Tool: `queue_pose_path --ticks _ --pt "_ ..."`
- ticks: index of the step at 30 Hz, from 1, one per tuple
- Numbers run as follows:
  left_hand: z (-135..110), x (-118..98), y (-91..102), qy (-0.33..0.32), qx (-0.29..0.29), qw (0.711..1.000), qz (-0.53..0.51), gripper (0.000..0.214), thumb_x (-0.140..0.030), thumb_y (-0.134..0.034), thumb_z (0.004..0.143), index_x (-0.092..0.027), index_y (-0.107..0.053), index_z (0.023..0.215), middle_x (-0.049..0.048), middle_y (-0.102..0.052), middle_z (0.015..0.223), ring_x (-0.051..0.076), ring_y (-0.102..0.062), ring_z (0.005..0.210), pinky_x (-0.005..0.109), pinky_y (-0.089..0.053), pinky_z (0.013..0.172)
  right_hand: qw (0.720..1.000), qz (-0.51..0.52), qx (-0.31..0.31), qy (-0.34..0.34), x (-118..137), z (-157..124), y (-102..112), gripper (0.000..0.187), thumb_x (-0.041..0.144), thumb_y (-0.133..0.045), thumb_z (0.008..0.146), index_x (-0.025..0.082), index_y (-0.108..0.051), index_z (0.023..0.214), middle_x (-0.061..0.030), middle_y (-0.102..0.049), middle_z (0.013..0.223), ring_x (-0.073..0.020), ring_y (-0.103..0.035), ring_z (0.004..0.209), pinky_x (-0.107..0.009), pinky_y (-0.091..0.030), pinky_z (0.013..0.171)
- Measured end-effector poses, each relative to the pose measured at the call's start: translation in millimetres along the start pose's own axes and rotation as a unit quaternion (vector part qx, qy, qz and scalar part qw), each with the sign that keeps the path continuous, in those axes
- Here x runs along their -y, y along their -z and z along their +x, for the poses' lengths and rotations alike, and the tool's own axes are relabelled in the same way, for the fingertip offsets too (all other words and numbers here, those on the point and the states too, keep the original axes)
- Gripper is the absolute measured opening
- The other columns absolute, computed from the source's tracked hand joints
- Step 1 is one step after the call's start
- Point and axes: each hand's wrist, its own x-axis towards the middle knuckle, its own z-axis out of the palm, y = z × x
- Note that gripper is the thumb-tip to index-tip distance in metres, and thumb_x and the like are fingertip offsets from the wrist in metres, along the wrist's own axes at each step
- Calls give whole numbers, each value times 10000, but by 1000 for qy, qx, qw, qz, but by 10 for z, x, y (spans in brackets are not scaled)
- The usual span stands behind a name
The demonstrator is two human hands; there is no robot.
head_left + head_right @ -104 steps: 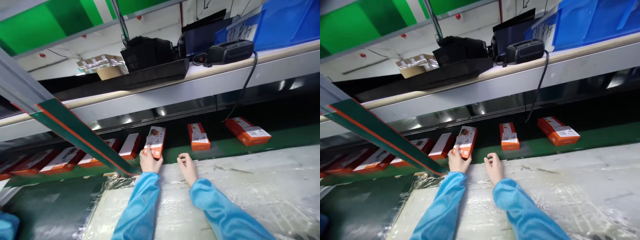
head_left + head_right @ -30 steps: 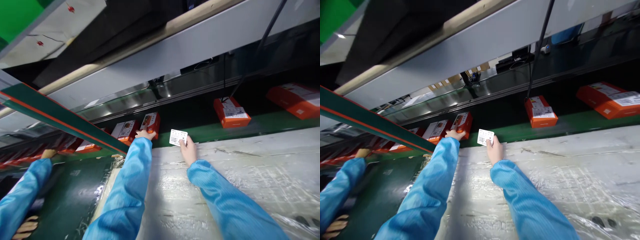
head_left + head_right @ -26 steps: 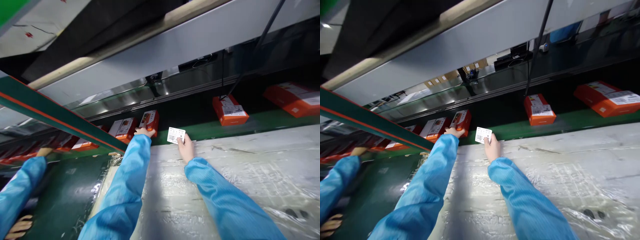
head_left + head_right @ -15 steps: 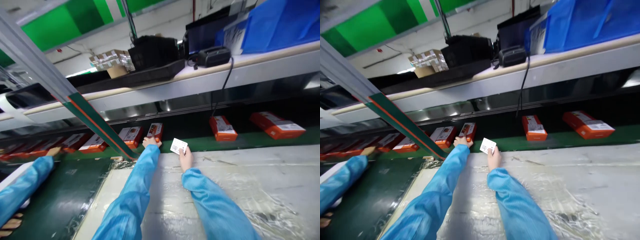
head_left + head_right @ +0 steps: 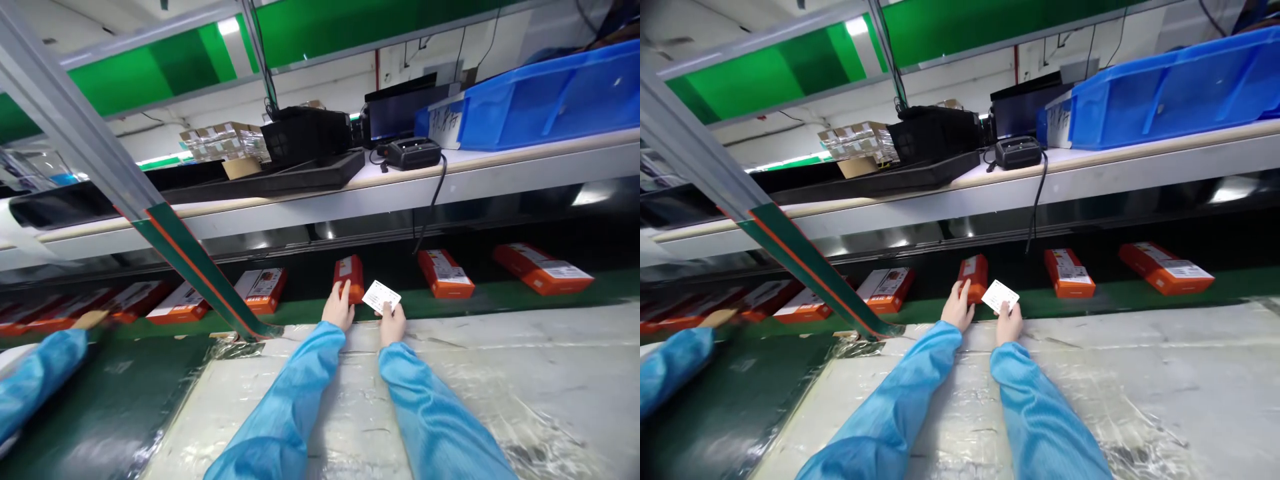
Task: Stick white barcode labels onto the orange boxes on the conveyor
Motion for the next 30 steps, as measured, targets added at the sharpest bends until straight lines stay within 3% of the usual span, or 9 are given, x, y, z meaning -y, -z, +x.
queue_pose_path --ticks 4,7,10,14,17,19,21,26,30 --pt "-87 -35 -94 -39 24 997 -68 628 -215 -525 838 -129 -334 1431 131 -448 1350 237 -430 1249 392 -405 1075 996 -87 11 22 107 226 33 534 567 -348 851 123 -603 1002 -116 -632 960 -250 -620 819 -297 -516 640" --pt "-182 -37 -57 -8 4 995 -101 515 -231 -497 865 -145 -424 1367 108 -487 1327 218 -446 1238 376 -399 1076 979 -200 24 38 267 455 -30 387 454 -453 844 124 -654 868 -137 -616 925 -290 -584 920 -365 -481 829" --pt "-305 57 38 30 -20 991 -128 406 -235 -459 895 -183 -504 1295 90 -527 1278 195 -500 1174 351 -428 1031 949 -311 33 49 421 594 -151 280 366 -549 827 117 -678 820 -174 -590 941 -332 -533 992 -437 -429 905" --pt "-476 346 205 66 -50 986 -146 301 -238 -433 909 -210 -606 1154 70 -583 1173 181 -552 1078 330 -451 961 907 -413 7 82 543 604 -256 409 280 -600 805 31 -624 1128 -266 -469 1201 -407 -374 1175 -567 -292 1001" --pt "-561 620 331 110 -75 983 -128 287 -258 -432 908 -213 -639 1102 73 -593 1147 193 -554 1072 336 -438 970 844 -496 28 205 587 669 -305 637 164 -579 788 67 -430 1400 -203 -250 1448 -349 -174 1339 -497 -155 1112" --pt "-585 795 389 149 -101 978 -105 295 -274 -429 908 -211 -647 1098 80 -578 1171 204 -537 1103 340 -417 1003 784 -556 73 266 593 766 -376 687 140 -552 813 135 -355 1471 -122 -161 1511 -304 -91 1383 -441 -142 1135" --pt "-586 949 413 189 -127 971 -74 323 -286 -433 904 -205 -631 1146 91 -538 1230 219 -501 1159 349 -388 1042 751 -594 120 263 566 863 -475 619 196 -517 888 168 -353 1484 -85 -169 1519 -289 -91 1392 -420 -186 1130" --pt "-510 1214 345 291 -138 946 32 599 -336 -548 834 -70 -439 1358 188 -326 1416 317 -284 1348 439 -262 1141 719 -628 186 233 388 990 -630 526 385 -429 1007 136 -392 1469 -108 -264 1486 -275 -233 1359 -407 -270 1101" --pt "-401 1322 268 398 -103 909 75 804 -373 -638 756 11 -333 1393 253 -219 1454 385 -166 1386 489 -220 1150 713 -642 201 199 315 1104 -590 562 421 -387 1031 119 -326 1501 -111 -230 1500 -256 -230 1365 -398 -261 1108"
